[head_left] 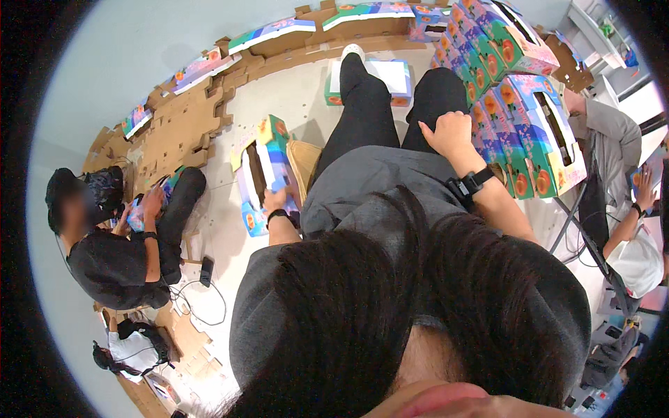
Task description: The recorder and others in the scene are assembling and stacking cardboard boxes for peaches.
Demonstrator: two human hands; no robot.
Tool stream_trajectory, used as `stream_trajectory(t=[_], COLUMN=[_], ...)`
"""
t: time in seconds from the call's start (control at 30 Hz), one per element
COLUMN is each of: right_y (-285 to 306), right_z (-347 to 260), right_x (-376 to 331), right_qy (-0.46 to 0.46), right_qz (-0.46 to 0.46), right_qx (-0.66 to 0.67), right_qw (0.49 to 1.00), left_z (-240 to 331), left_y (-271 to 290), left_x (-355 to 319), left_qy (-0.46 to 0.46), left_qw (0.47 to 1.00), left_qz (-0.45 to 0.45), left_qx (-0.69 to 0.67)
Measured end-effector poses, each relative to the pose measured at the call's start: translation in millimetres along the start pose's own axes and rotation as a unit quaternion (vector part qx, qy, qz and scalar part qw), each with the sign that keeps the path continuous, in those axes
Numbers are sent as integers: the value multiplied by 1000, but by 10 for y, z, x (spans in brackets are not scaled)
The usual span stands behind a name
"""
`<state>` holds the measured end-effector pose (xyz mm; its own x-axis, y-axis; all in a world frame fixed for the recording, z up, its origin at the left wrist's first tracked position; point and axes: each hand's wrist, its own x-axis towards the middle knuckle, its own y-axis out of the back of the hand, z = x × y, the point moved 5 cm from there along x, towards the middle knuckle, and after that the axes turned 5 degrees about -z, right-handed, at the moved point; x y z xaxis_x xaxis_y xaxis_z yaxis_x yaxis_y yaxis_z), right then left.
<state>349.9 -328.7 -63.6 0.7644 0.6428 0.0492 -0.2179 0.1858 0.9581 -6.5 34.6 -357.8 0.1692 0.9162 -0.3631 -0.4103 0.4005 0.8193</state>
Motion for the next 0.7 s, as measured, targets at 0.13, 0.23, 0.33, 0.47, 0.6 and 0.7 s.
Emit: stream_trajectory(t=[0.13,0.23,0.33,0.47,0.6,0.7], right_y=[9,13,27,13,-2,-1], right_z=[29,28,31,52,51,61], right_x=[-20,-18,-26,-12,-14,-24], right_qy=[-2,3,1,-5,4,6], right_qz=[-3,-6,3,-6,-6,5], right_qx=[26,31,28,18,34,34], right_qw=[1000,999,1000,1000,999,999], left_z=[408,678,899,1246,1625,1941], left_y=[511,791,957,1302,1746,2106], left_x=[349,327,125,-101,-453,-848], left_qy=[-109,-113,-121,-172,-251,-314], left_qw=[966,897,786,746,828,864], left_qz=[32,41,-37,-16,152,256], left_qx=[-232,-425,-605,-643,-479,-300])
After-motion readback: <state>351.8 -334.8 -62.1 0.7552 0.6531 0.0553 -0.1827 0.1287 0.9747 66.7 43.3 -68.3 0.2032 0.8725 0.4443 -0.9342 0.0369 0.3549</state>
